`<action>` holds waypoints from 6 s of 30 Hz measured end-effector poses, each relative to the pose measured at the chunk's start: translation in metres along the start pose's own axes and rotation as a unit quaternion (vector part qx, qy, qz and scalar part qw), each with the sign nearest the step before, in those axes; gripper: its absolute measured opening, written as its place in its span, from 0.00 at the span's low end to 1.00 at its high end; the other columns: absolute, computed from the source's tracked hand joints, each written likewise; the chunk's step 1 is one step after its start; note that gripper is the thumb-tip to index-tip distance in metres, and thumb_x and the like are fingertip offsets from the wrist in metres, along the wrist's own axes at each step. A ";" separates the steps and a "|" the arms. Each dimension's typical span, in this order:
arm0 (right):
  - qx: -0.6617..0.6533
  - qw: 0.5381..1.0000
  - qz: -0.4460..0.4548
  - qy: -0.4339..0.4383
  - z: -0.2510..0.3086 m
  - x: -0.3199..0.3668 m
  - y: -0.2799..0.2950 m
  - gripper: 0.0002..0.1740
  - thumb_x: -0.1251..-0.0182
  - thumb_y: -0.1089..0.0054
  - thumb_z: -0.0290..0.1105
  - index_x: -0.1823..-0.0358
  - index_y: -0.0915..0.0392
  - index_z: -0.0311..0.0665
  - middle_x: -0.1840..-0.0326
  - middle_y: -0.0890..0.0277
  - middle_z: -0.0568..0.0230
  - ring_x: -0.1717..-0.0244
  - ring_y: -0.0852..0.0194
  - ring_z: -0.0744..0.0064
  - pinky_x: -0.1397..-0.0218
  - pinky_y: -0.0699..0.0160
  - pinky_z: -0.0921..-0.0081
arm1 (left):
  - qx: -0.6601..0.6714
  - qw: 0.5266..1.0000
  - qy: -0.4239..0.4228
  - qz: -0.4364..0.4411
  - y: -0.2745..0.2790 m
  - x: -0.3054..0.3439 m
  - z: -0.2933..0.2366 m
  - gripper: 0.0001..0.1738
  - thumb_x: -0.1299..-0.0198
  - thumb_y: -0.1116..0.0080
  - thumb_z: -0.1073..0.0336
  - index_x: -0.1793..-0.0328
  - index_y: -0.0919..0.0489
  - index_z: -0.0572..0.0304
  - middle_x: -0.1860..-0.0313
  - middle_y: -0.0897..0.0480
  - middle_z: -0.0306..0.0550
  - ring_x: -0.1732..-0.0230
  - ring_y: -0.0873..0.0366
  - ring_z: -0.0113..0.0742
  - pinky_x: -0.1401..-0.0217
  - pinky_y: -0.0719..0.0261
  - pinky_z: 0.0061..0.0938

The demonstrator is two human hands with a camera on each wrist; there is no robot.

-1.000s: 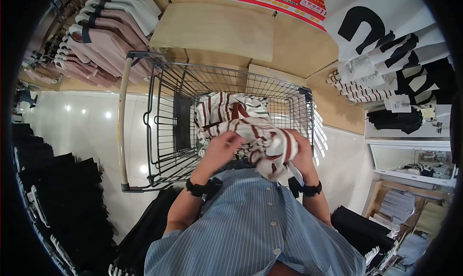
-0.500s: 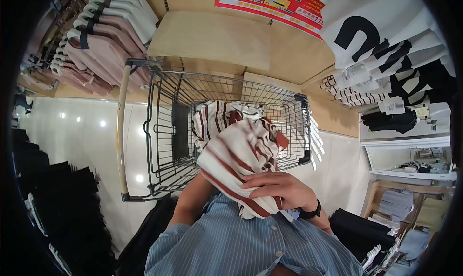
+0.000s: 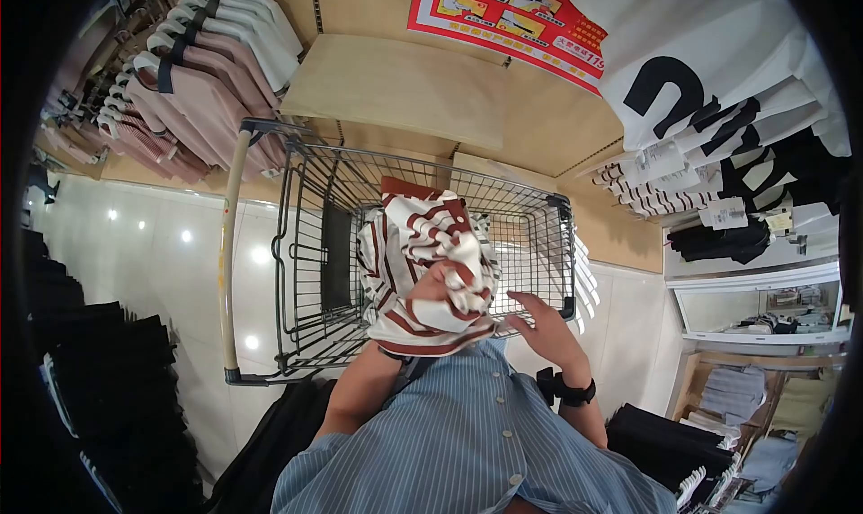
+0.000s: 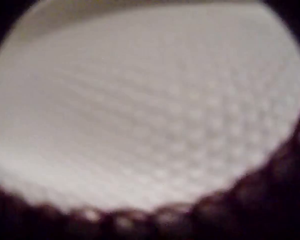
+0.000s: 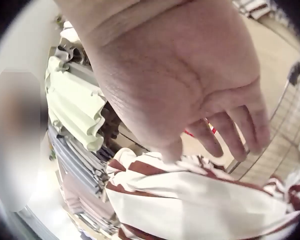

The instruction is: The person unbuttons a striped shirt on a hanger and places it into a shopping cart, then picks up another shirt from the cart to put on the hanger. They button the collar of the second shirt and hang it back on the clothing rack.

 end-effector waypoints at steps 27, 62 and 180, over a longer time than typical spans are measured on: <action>-0.017 0.968 0.087 0.236 0.037 -0.019 -0.042 0.16 0.44 0.38 0.25 0.53 0.27 0.40 0.58 0.29 0.56 0.51 0.26 0.51 0.51 0.26 0.59 | -0.183 0.945 0.057 -0.265 0.058 0.015 -0.016 0.22 0.36 0.43 0.70 0.36 0.27 0.67 0.47 0.18 0.45 0.49 0.21 0.30 0.46 0.24 0.26; 0.002 0.985 -0.160 0.070 -0.006 -0.019 0.009 0.22 0.52 0.44 0.19 0.51 0.22 0.39 0.56 0.19 0.57 0.59 0.19 0.51 0.55 0.19 0.63 | -0.723 0.658 0.048 -0.206 0.038 0.040 -0.074 0.11 0.45 0.45 0.74 0.55 0.23 0.63 0.70 0.20 0.60 0.65 0.19 0.57 0.62 0.24 0.39; 0.226 0.968 -0.107 -0.011 -0.154 0.041 -0.052 0.22 0.26 0.55 0.48 0.60 0.18 0.39 0.56 0.19 0.54 0.38 0.29 0.46 0.33 0.41 0.45 | -0.417 0.757 -0.036 -0.502 0.126 0.122 -0.025 0.12 0.37 0.47 0.71 0.51 0.22 0.73 0.62 0.17 0.50 0.60 0.24 0.32 0.55 0.27 0.27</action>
Point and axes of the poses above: each hand's wrist, its own x-axis away from the middle knuckle, its own y-axis out of the back of the hand, z = x × y, the point moved 6 cm from there along -x, towards the middle knuckle
